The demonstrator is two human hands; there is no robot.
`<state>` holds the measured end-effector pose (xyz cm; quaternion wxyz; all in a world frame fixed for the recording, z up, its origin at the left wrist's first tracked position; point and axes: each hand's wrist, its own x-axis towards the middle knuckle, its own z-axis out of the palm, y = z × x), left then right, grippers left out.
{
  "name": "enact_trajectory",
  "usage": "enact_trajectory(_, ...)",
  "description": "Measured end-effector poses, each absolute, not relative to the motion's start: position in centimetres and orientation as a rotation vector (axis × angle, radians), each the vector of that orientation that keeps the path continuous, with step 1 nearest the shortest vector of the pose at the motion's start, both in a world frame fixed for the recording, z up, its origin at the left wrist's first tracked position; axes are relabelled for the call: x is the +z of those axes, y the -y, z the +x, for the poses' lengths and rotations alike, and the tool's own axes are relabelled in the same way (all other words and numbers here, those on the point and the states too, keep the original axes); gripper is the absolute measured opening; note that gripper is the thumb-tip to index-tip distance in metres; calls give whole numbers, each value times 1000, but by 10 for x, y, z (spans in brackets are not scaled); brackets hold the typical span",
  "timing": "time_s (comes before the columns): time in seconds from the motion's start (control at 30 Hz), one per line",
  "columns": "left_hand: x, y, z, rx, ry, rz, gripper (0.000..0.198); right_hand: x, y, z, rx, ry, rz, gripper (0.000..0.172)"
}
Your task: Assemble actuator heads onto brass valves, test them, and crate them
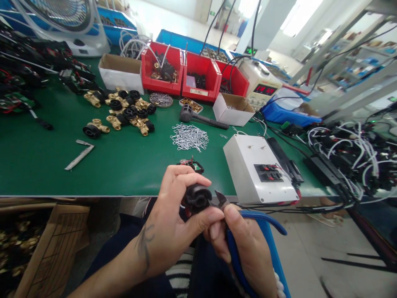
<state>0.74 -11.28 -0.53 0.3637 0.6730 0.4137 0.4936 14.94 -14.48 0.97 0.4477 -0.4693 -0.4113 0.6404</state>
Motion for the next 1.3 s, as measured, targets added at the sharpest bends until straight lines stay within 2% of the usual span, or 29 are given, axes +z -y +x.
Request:
enact_trajectory(0.13, -5, 108, 6, 1221, -1090, 1660, 22, 12, 134, 146, 1491, 1067, -1168, 49)
enact_trajectory(0.33, -7, 107, 4, 1173, -1008, 1512, 33, 7, 111, 166, 1197, 1051, -1258, 44)
enact_trajectory(0.6, -6, 111, 4, 1232, -1022, 1601, 33, 17, 134, 168, 1667, 1233, -1196, 50)
enact_trajectory(1.07, -4, 109, 2, 1218, -1088, 1734, 11, 11, 132, 151, 1663, 1101, -1217, 53)
enact_trajectory(1.23, -4, 107, 7, 1185, -1150, 1654, 23, 15, 134, 154, 1706, 1132, -1207, 56)
enact_trajectory(1.3, -3, 105, 7, 1189, -1175, 1682, 22, 15, 131, 156, 1714, 1152, -1190, 58)
